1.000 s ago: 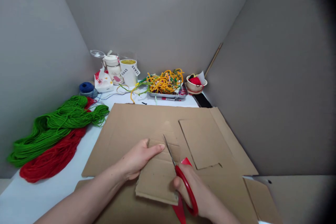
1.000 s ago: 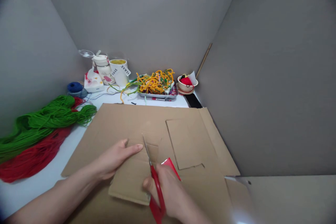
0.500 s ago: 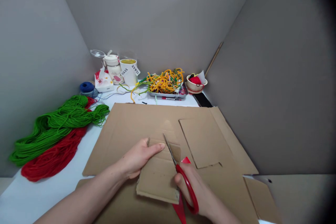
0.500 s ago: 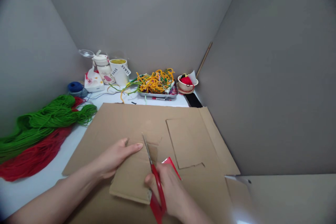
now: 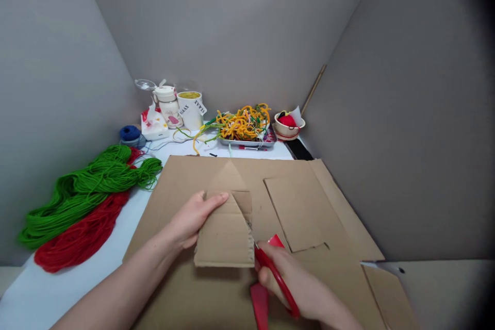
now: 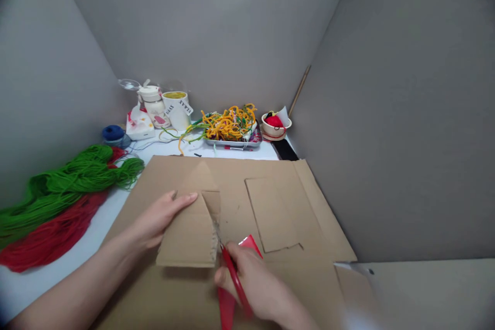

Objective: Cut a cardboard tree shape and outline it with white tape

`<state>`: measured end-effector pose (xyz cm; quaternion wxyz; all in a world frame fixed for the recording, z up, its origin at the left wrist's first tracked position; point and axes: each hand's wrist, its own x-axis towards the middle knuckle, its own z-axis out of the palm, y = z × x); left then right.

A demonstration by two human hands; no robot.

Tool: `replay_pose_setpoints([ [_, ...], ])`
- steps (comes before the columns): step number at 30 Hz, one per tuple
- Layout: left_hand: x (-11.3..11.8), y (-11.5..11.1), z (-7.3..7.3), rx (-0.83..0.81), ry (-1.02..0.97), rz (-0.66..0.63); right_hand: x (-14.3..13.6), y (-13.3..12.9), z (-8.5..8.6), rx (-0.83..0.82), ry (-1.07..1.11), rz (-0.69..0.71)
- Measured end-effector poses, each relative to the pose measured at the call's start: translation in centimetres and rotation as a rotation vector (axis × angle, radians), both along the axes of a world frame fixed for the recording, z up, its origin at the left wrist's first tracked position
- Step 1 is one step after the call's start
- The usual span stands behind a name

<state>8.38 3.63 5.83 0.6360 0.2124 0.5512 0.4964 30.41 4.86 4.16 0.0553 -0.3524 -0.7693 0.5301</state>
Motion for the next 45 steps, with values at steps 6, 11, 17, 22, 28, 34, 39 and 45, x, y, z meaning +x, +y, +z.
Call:
replay_pose_setpoints([
  [6, -1.3, 0.6, -0.2, -0.008, 0.016, 0.145, 1.2, 1.0, 0.5, 0.028, -0.159, -0.035],
  [11, -1.1, 1.2, -1.4, 0.0, -0.03, 0.181, 2.2, 1.7, 0.1, 0.066, -0.187, -0.073],
  [17, -0.9, 1.3, -1.7, 0.046, -0.067, 0.163, 2.0, 2.5, -0.6, -0.085, 0.127, -0.374],
  [22, 0.9, 0.3, -2.2, 0.061, -0.123, -0.046, -0.4, 2.2, -2.4, -0.144, 0.468, -0.553],
  [28, 2.1, -0.4, -3.0, 0.045, -0.223, -0.157, -1.5, 1.8, -2.6, -0.139, 0.613, -0.593],
  [34, 2.2, -0.5, -3.2, 0.05, -0.28, -0.154, -1.5, 1.9, -1.2, -0.122, 0.514, -0.609],
  [39, 2.4, -0.6, -3.6, 0.05, -0.284, -0.143, -1.6, 1.9, -1.2, -0.11, 0.46, -0.617],
  [45, 2.1, -0.5, -3.9, 0.057, -0.295, -0.19, -1.6, 1.8, -2.1, -0.161, 0.476, -0.61],
])
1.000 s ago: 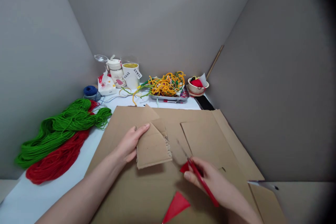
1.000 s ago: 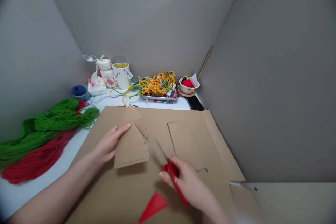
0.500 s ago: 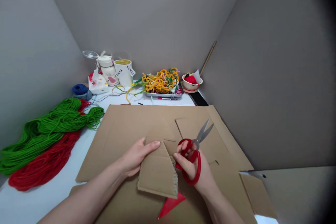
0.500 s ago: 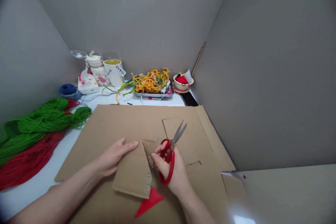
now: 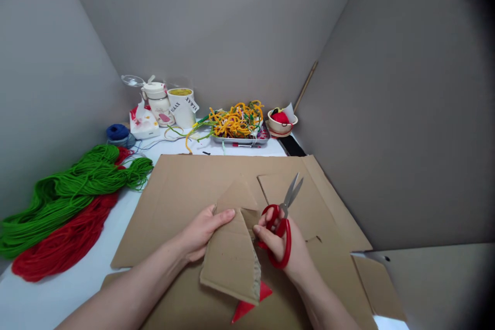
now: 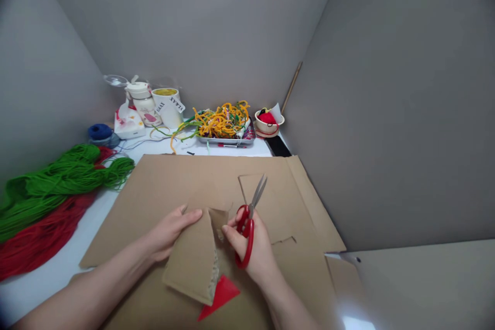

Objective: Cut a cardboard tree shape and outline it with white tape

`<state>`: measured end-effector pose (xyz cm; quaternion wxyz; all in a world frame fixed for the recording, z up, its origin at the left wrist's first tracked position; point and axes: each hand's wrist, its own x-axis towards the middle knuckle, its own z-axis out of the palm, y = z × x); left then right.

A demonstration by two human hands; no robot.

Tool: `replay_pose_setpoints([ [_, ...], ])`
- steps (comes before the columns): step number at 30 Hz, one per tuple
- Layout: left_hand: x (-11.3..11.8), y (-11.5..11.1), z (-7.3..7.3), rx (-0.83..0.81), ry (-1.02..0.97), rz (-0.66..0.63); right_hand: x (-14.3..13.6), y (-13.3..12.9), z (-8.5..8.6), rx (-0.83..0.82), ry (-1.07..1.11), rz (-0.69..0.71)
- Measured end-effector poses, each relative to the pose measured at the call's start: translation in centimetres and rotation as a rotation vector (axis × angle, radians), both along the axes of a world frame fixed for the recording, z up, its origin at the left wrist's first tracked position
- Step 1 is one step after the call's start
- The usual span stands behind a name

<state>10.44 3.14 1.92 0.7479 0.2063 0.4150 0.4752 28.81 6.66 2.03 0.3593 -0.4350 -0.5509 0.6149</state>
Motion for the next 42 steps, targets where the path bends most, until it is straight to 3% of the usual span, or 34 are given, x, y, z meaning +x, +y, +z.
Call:
replay_pose_setpoints([
  [6, -0.5, 0.5, -0.2, -0.001, 0.104, 0.018, 0.1, -0.3, -0.5, 0.035, -0.003, 0.011],
  [15, -0.9, 0.7, -0.3, 0.004, 0.145, -0.005, -0.5, -1.1, 0.1, 0.031, -0.032, 0.004],
  [20, -1.7, 0.9, -0.3, -0.017, 0.135, -0.026, 1.1, -1.0, 0.9, 0.023, -0.111, 0.221],
  [25, -3.3, 1.4, -0.2, -0.003, 0.141, 0.002, 4.5, -0.3, 2.3, 0.114, -0.431, 0.448],
  [29, -3.7, 1.5, -0.2, 0.006, 0.131, -0.018, 6.0, 0.2, 3.3, 0.042, -0.469, 0.6],
  [36, -3.6, 1.3, -0.1, -0.047, 0.14, -0.091, 5.1, 1.1, 4.5, 0.049, -0.508, 0.796],
  [42, -3.6, 1.1, -0.2, -0.064, 0.138, -0.161, 4.5, 2.1, 4.9, -0.089, -0.507, 0.897],
])
